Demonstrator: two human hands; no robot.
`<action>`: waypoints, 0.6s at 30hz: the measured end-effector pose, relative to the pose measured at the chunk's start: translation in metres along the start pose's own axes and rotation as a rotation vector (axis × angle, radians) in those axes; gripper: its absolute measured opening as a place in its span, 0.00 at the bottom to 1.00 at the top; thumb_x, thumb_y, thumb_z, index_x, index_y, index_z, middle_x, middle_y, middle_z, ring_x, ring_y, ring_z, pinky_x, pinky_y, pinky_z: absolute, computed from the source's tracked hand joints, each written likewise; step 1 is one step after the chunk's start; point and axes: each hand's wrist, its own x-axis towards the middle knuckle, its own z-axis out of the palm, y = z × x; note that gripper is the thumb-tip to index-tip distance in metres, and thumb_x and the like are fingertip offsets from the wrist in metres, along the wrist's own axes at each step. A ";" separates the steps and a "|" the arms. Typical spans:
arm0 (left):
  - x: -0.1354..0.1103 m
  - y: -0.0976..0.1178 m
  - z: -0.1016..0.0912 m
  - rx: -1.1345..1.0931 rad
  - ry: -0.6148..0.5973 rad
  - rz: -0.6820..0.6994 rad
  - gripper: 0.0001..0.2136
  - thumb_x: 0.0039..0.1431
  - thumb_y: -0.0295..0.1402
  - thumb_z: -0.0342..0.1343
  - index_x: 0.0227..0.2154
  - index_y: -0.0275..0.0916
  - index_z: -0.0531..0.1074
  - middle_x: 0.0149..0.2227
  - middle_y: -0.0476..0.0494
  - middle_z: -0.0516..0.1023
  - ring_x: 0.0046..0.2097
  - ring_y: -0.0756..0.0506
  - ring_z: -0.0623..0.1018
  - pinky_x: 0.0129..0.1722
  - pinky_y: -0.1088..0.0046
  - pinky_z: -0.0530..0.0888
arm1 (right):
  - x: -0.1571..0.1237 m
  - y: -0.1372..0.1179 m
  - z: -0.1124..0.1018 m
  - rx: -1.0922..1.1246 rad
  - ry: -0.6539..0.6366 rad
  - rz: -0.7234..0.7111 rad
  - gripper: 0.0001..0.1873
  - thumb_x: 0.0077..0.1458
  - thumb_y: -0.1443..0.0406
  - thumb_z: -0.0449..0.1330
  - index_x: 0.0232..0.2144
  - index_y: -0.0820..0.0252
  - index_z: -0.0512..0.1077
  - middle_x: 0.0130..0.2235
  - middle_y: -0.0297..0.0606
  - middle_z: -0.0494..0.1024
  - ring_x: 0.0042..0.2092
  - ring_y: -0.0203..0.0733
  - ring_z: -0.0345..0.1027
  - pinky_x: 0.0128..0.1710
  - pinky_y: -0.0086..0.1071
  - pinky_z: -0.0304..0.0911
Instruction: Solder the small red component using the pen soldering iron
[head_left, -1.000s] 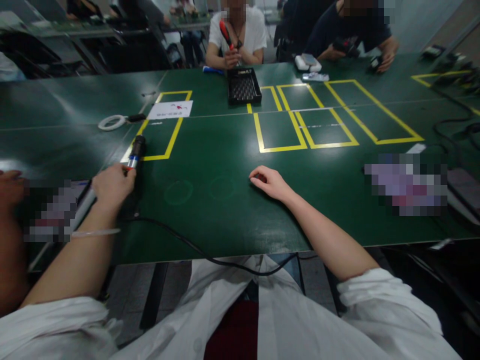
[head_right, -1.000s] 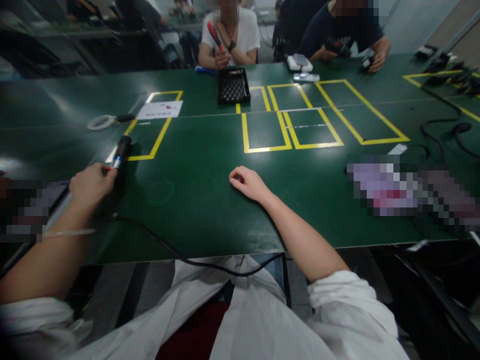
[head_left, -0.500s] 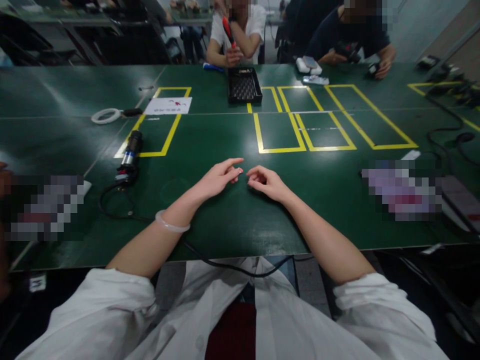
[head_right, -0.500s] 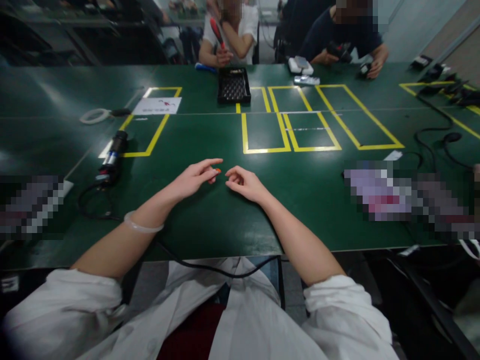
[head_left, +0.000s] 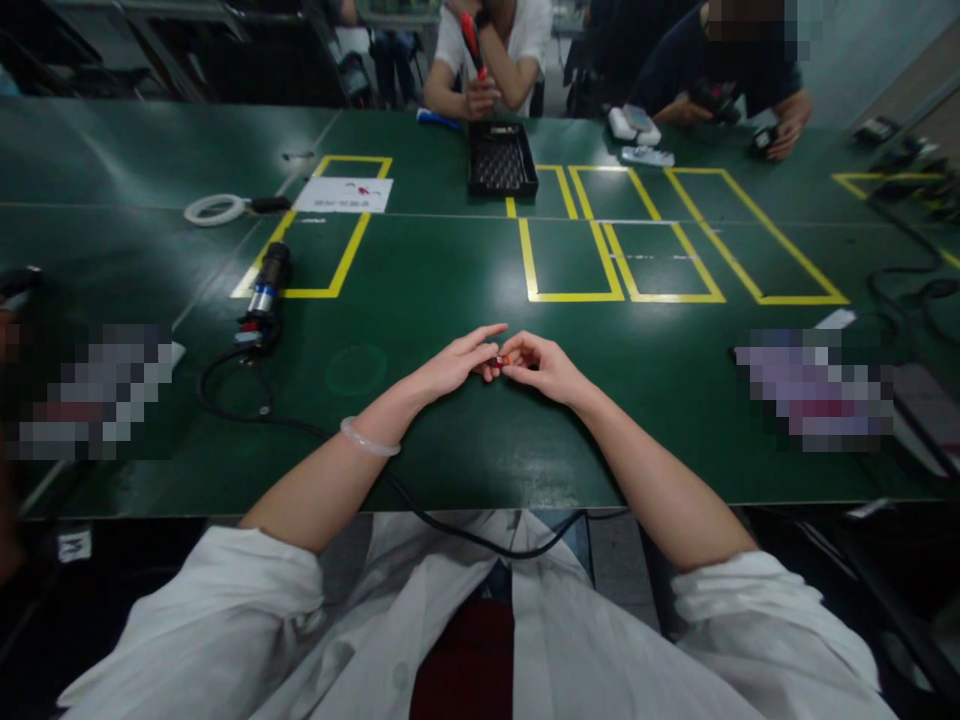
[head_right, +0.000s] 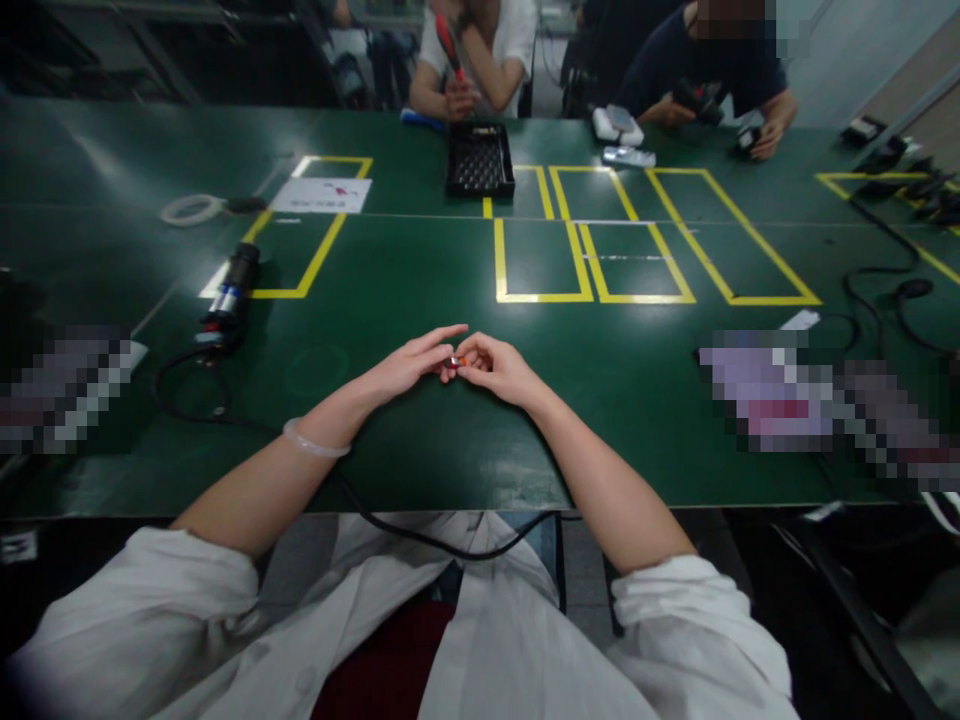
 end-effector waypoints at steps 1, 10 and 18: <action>0.001 -0.001 -0.001 -0.012 0.010 -0.005 0.29 0.66 0.39 0.52 0.66 0.30 0.59 0.32 0.45 0.75 0.32 0.50 0.74 0.37 0.71 0.70 | 0.000 0.000 0.000 -0.022 0.015 -0.003 0.14 0.55 0.57 0.64 0.39 0.58 0.68 0.33 0.34 0.76 0.33 0.36 0.68 0.35 0.31 0.63; 0.007 -0.010 -0.004 -0.089 0.001 -0.015 0.15 0.66 0.40 0.53 0.47 0.32 0.69 0.31 0.45 0.76 0.31 0.51 0.75 0.36 0.72 0.72 | -0.002 -0.001 -0.003 -0.278 0.137 -0.067 0.09 0.56 0.62 0.62 0.39 0.59 0.71 0.30 0.31 0.72 0.29 0.34 0.62 0.30 0.29 0.59; 0.006 -0.007 -0.003 -0.051 0.003 0.004 0.14 0.64 0.41 0.55 0.40 0.33 0.69 0.31 0.45 0.76 0.31 0.50 0.75 0.36 0.73 0.72 | -0.001 -0.002 -0.001 -0.379 0.161 -0.108 0.07 0.58 0.63 0.60 0.39 0.59 0.71 0.30 0.32 0.72 0.30 0.34 0.64 0.31 0.29 0.60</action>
